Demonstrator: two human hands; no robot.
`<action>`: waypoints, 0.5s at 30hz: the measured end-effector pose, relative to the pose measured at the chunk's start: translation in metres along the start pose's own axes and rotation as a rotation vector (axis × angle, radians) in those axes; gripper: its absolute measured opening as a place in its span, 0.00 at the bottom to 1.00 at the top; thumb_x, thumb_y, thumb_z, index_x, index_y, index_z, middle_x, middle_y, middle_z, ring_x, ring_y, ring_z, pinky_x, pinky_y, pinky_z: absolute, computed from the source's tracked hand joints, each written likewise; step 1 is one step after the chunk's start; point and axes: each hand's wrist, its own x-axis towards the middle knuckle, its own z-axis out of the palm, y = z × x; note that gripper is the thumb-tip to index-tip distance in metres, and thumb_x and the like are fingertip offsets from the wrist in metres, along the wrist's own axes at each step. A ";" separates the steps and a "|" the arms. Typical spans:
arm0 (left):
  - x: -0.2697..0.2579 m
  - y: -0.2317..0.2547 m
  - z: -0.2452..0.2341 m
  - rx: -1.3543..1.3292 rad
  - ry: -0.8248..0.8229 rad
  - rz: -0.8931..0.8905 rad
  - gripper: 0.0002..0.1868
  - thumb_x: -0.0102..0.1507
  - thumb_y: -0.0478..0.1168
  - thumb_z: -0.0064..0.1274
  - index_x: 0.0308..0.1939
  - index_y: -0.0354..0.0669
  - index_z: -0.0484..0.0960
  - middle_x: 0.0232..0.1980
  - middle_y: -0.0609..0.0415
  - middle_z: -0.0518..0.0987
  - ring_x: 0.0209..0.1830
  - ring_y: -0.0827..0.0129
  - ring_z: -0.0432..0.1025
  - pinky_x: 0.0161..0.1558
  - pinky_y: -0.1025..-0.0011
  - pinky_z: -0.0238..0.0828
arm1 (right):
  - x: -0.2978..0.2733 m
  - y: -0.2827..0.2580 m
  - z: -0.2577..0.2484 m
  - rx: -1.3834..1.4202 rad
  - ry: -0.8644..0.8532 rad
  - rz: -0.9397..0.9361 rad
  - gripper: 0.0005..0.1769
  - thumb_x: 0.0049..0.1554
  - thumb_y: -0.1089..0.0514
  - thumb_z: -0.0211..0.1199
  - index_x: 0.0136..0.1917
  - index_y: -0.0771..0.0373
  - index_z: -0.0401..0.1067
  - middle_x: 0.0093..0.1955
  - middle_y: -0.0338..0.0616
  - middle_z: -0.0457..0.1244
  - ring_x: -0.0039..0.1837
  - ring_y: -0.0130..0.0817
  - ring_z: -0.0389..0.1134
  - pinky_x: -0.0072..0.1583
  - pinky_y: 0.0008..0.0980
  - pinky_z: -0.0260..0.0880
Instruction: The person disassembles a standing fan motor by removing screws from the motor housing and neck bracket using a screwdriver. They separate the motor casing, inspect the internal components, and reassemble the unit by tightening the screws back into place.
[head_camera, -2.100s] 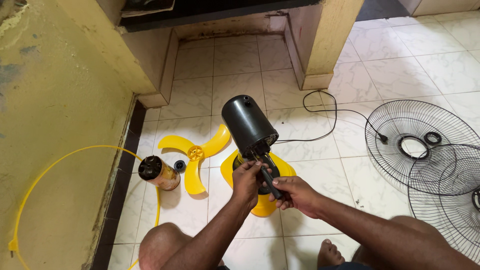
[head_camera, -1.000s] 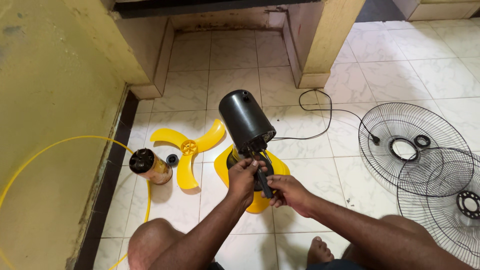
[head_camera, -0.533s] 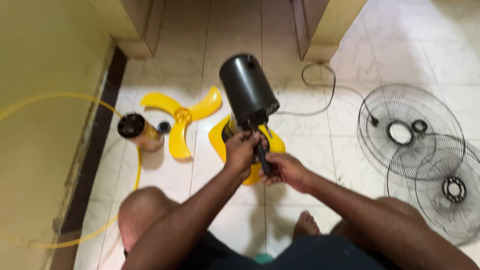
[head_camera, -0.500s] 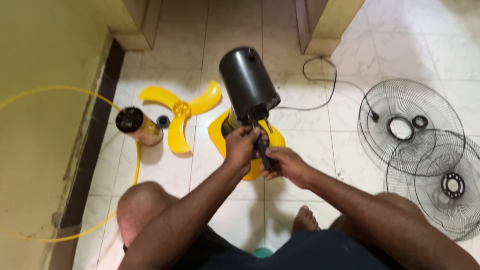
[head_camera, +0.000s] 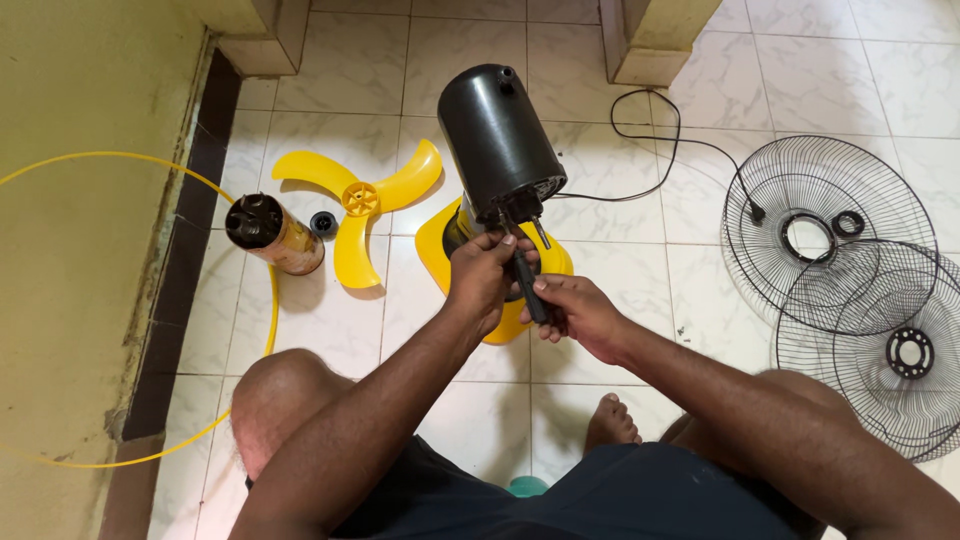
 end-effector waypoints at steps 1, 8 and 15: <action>-0.001 0.001 0.000 -0.004 0.005 0.025 0.08 0.69 0.39 0.49 0.44 0.36 0.78 0.40 0.51 0.82 0.37 0.70 0.78 0.36 0.72 0.76 | 0.000 0.001 0.000 -0.029 0.046 -0.004 0.23 0.62 0.44 0.55 0.60 0.61 0.74 0.40 0.41 0.69 0.34 0.23 0.65 0.38 0.24 0.66; 0.006 0.002 -0.003 -0.133 0.046 0.148 0.11 0.68 0.42 0.53 0.44 0.36 0.80 0.36 0.50 0.82 0.32 0.71 0.75 0.35 0.74 0.74 | 0.003 0.001 -0.003 -0.026 0.209 -0.129 0.18 0.60 0.49 0.66 0.54 0.66 0.74 0.36 0.37 0.64 0.34 0.22 0.63 0.39 0.24 0.65; 0.024 -0.006 -0.005 -0.160 0.107 0.191 0.06 0.67 0.33 0.48 0.45 0.37 0.79 0.35 0.48 0.82 0.31 0.70 0.74 0.34 0.73 0.69 | 0.000 -0.004 0.001 -0.022 0.228 -0.129 0.17 0.59 0.49 0.65 0.53 0.65 0.75 0.36 0.38 0.65 0.34 0.23 0.65 0.40 0.24 0.68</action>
